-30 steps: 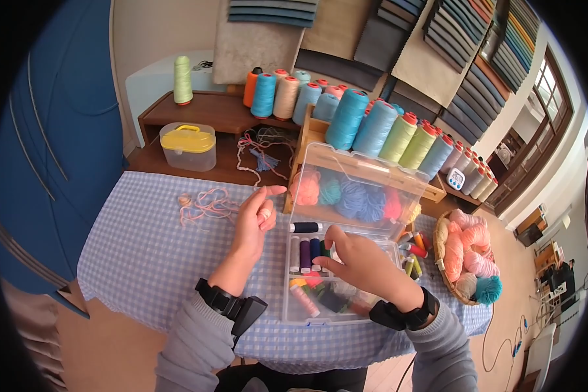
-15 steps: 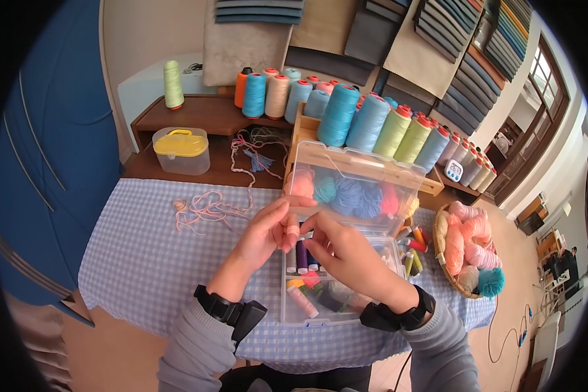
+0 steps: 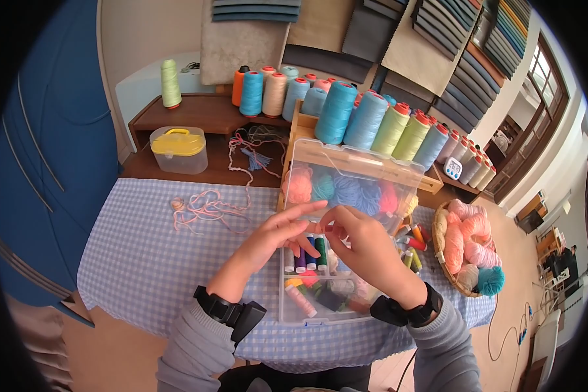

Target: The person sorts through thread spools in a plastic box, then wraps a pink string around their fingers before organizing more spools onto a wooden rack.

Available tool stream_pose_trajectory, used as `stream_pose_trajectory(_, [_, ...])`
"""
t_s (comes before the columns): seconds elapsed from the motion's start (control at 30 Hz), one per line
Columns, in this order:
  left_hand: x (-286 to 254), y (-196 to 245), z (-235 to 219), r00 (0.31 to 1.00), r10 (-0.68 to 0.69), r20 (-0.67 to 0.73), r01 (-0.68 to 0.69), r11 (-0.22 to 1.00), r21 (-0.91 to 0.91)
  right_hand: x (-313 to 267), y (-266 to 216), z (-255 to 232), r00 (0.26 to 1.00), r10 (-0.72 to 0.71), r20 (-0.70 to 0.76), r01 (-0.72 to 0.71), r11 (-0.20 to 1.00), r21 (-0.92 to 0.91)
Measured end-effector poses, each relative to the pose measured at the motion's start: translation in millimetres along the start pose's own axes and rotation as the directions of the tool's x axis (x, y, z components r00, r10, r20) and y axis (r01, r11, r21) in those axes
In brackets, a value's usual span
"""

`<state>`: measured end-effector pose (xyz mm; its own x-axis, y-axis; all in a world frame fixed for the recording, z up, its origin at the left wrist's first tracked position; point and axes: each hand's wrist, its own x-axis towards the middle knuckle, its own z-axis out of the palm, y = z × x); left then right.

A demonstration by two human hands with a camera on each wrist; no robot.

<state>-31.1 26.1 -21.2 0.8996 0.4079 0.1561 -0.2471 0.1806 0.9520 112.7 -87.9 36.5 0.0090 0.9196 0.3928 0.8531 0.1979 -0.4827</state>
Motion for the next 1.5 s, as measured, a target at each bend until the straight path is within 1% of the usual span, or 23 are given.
stream_pose_trajectory(0.03, [0, 0, 1, 1.0, -0.016, 0.007, 0.016, 1.0, 0.017, 0, 3, 1, 0.999, -0.038, 0.014, 0.039, 0.998, -0.059])
stream_pose_trajectory(0.17, [0, 1, 0, 0.999, -0.017, 0.046, 0.015, 0.998, 0.064, 0, 4, 3, 1.0, -0.03, 0.01, 0.031, 0.991, -0.127])
stream_pose_trajectory(0.23, [0, 3, 1, 0.997, -0.036, 0.067, 0.029, 0.994, 0.103, 1, 3, 1, 0.998, -0.035, 0.047, 0.043, 0.981, -0.188])
stream_pose_trajectory(0.27, [0, 2, 1, 0.997, -0.037, 0.068, 0.03, 0.994, 0.102, 1, 4, 2, 0.998, -0.034, 0.047, 0.042, 0.981, -0.188])
stream_pose_trajectory(0.33, [1, -2, 0, 0.992, -0.08, 0.096, 0.068, 0.99, 0.124, 1, 6, 4, 0.997, -0.041, 0.069, 0.056, 0.968, -0.245])
stream_pose_trajectory(0.47, [2, -4, 0, 0.989, -0.09, 0.12, 0.074, 0.989, 0.131, 1, 5, 5, 0.997, -0.01, 0.079, 0.03, 0.968, -0.248])
stream_pose_trajectory(0.53, [2, -4, 0, 0.99, -0.064, 0.127, 0.049, 0.991, 0.121, 1, 6, 6, 0.998, -0.046, 0.033, 0.054, 0.945, -0.323])
stream_pose_trajectory(0.57, [2, -4, 0, 0.99, -0.064, 0.127, 0.049, 0.992, 0.121, 1, 7, 7, 0.998, -0.046, 0.032, 0.054, 0.945, -0.323])
stream_pose_trajectory(0.63, [2, -5, 0, 0.988, -0.053, 0.146, 0.035, 0.992, 0.123, 1, 10, 10, 0.998, -0.031, -0.045, 0.012, 0.925, -0.38])
stream_pose_trajectory(0.77, [1, -5, 3, 0.985, -0.058, 0.162, 0.042, 0.994, 0.103, 2, 14, 12, 0.999, 0.014, -0.037, -0.027, 0.925, -0.38])
stream_pose_trajectory(0.83, [0, -3, 5, 0.981, -0.042, 0.191, 0.03, 0.998, 0.064, 2, 14, 14, 0.999, 0.023, -0.048, -0.042, 0.898, -0.438])
stream_pose_trajectory(0.87, [1, -4, 5, 0.981, -0.042, 0.191, 0.03, 0.998, 0.063, 3, 14, 15, 0.999, 0.024, -0.048, -0.042, 0.898, -0.438])
stream_pose_trajectory(0.93, [2, -7, 4, 0.976, -0.041, 0.213, 0.037, 0.999, 0.023, 4, 15, 18, 0.998, -0.046, -0.047, 0.014, 0.848, -0.53])
stream_pose_trajectory(1.03, [1, -5, 4, 0.977, -0.056, 0.205, 0.043, 0.997, 0.066, 8, 18, 21, 1.0, -0.01, -0.023, -0.005, 0.838, -0.545])
stream_pose_trajectory(1.17, [1, -6, 5, 0.98, -0.043, 0.193, 0.028, 0.996, 0.082, 12, 27, 23, 1.0, 0.027, -0.006, -0.026, 0.86, -0.51])
stream_pose_trajectory(1.23, [1, -8, 4, 0.981, -0.029, 0.189, 0.012, 0.996, 0.091, 13, 30, 22, 0.997, 0.075, 0.007, -0.067, 0.927, -0.37])
stream_pose_trajectory(1.27, [1, -7, 4, 0.982, -0.029, 0.188, 0.012, 0.996, 0.091, 13, 31, 20, 0.997, 0.074, 0.008, -0.066, 0.927, -0.37])
stream_pose_trajectory(1.33, [0, -5, 6, 0.982, -0.035, 0.185, 0.019, 0.996, 0.088, 13, 31, 15, 0.994, 0.097, 0.044, -0.085, 0.971, -0.225])
stream_pose_trajectory(1.37, [1, -5, 5, 0.982, -0.035, 0.183, 0.019, 0.996, 0.088, 13, 31, 13, 0.994, 0.096, 0.046, -0.084, 0.971, -0.225])
stream_pose_trajectory(1.43, [3, -6, 4, 0.993, -0.037, 0.114, 0.025, 0.994, 0.108, 12, 28, 9, 0.989, 0.126, 0.079, -0.114, 0.983, -0.141])
stream_pose_trajectory(1.5, [5, -7, 4, 0.996, -0.023, 0.087, 0.012, 0.991, 0.132, 11, 25, 8, 0.986, 0.142, 0.089, -0.129, 0.983, -0.132])
